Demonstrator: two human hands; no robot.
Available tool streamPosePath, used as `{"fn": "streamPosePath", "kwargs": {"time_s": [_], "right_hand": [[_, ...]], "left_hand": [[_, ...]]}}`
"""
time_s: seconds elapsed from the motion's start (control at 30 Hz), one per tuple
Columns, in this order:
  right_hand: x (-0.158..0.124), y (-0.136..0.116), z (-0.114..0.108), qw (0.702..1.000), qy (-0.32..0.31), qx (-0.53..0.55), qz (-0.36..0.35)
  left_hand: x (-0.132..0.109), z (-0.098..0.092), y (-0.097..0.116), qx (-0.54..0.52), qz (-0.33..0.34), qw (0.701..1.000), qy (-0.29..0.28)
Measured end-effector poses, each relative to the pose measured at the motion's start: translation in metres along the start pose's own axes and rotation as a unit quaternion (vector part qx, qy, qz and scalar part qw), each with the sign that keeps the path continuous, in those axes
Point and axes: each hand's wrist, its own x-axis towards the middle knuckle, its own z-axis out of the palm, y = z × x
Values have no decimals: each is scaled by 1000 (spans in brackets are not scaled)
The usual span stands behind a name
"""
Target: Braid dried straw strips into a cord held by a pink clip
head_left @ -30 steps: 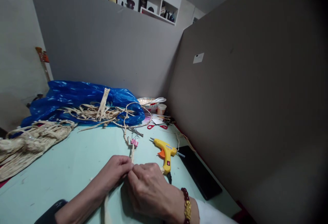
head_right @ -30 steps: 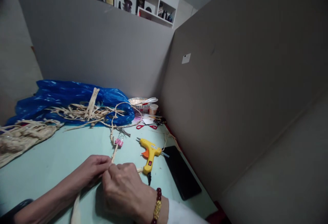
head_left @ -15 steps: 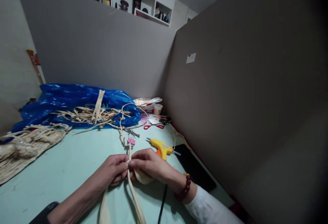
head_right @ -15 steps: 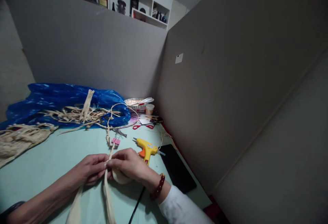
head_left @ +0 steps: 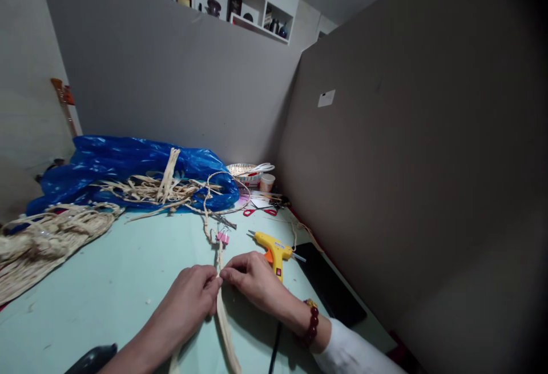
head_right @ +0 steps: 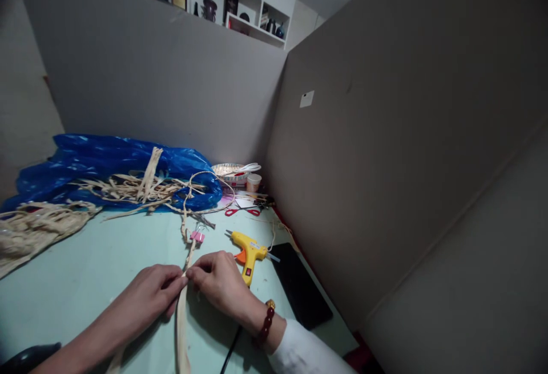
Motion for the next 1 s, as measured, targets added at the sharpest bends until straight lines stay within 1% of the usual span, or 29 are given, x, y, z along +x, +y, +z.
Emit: {"fn": "streamPosePath", "kwargs": {"time_s": [0.1,0.27,0.4,0.47,0.6,0.8,0.9,1.0], "right_hand": [[-1,1,2,999,14,30,-5],[0,3,5,998,28,58,-25],[2,8,9,992,21,120,-15],[2,9,9,991,22,129,-6],[1,6,4,991,14,130,9],[0,1,2,986,-18,168,2],[-1,1,3,979,-33,200,16],[-2,0,5,969,-44,243,25]], "left_hand": [[-5,-4,7,61,-10,998,4],[-6,-9,13,102,-19,995,4],[-8,-6,17,121,-1,992,27],[-11,-1,18,149,-1,988,30],[-18,8,22,217,-8,976,11],[-22,8,29,276,-1,961,-19],[-23,10,29,310,5,950,-24],[-23,16,25,346,16,938,-27]]}}
